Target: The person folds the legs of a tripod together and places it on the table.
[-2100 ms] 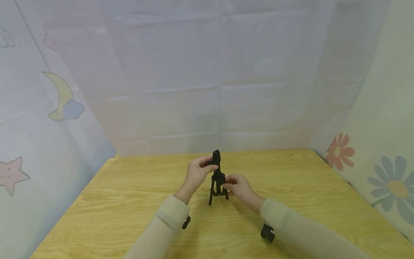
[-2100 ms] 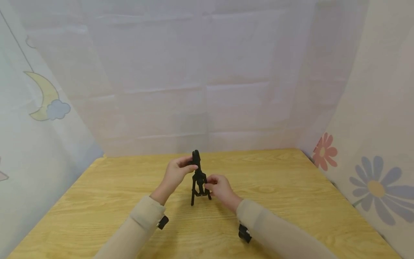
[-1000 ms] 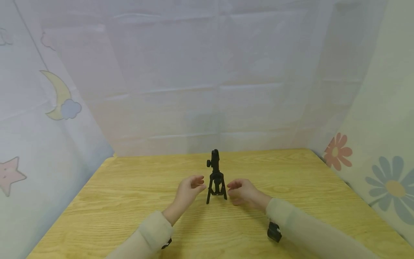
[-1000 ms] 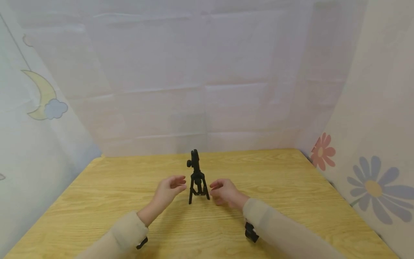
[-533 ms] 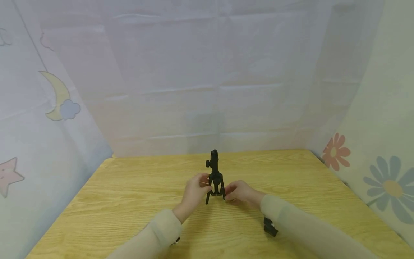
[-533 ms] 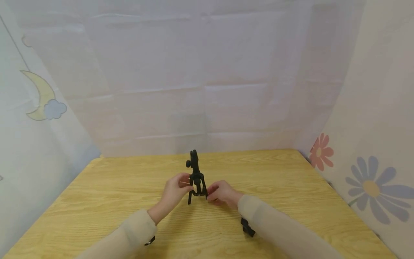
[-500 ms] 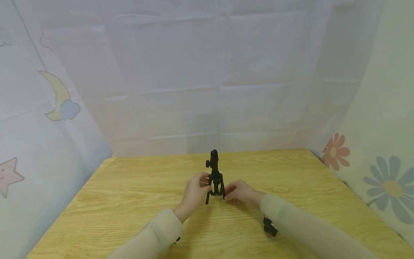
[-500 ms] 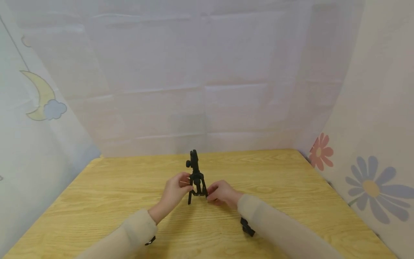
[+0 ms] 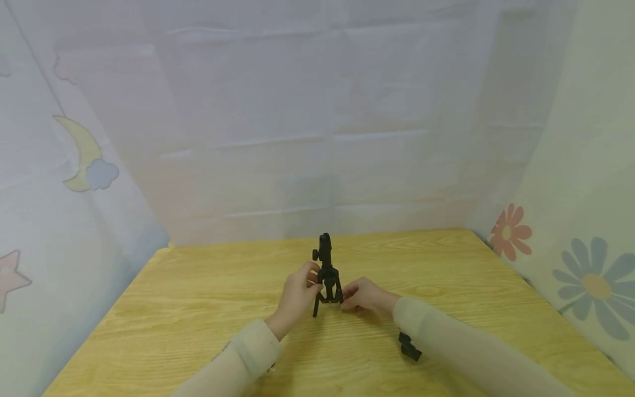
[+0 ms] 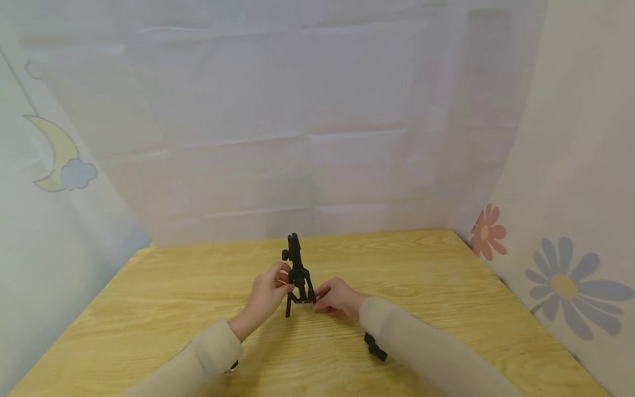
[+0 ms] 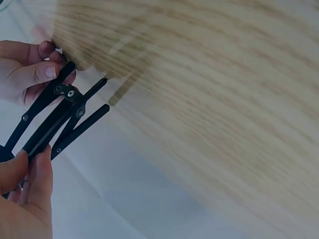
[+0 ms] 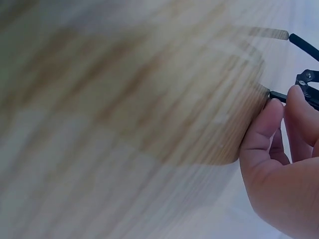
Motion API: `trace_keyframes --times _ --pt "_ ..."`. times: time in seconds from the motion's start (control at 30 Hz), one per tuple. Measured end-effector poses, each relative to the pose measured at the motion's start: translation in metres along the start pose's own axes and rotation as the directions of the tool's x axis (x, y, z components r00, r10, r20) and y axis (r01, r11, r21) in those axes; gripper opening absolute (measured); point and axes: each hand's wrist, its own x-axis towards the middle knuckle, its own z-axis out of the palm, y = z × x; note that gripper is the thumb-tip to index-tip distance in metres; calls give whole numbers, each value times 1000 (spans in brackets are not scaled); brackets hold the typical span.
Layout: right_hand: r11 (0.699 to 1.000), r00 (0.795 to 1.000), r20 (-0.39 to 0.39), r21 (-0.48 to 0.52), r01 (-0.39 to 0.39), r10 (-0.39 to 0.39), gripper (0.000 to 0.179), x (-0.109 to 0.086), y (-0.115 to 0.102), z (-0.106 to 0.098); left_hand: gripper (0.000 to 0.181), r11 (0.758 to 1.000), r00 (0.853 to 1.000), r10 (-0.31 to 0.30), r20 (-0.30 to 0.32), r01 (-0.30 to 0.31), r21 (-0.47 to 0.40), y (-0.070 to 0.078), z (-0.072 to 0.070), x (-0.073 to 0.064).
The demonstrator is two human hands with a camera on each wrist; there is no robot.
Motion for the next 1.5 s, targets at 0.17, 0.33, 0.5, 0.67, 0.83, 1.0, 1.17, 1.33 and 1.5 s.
trace_keyframes --times 0.17,0.33,0.5,0.67,0.83,1.0,1.17,1.33,1.5 --pt "1000 1000 24 -3 10 -10 20 0 -1 2 25 1000 999 -10 35 10 -4 0 -3 1" --pt "999 998 66 -44 22 -19 4 2 -5 6 27 999 998 -52 44 52 -8 -3 -6 3" --pt "997 998 58 -78 29 -24 8 5 -7 9 29 997 996 -65 57 67 -31 -4 -10 5" --pt "995 999 48 -94 28 -24 1 12 -8 11 30 996 995 -82 62 84 -20 -7 -12 5" --pt "998 993 118 -62 24 -17 4 18 -10 14 29 995 993 -97 67 98 -16 -12 -16 2" --pt "999 991 133 -44 0 6 4 22 -14 21 29 994 991 -97 96 100 -31 -16 -22 2" --pt "999 991 130 -36 -10 14 6 26 -17 26 29 995 989 -94 112 97 -21 -18 -29 2" --pt "1000 992 127 -28 -2 6 8 28 -18 28 29 995 987 -95 131 98 -21 -20 -32 5" --pt "1000 989 147 10 3 -5 9 28 -18 24 29 996 988 -76 132 81 -31 -22 -31 10"
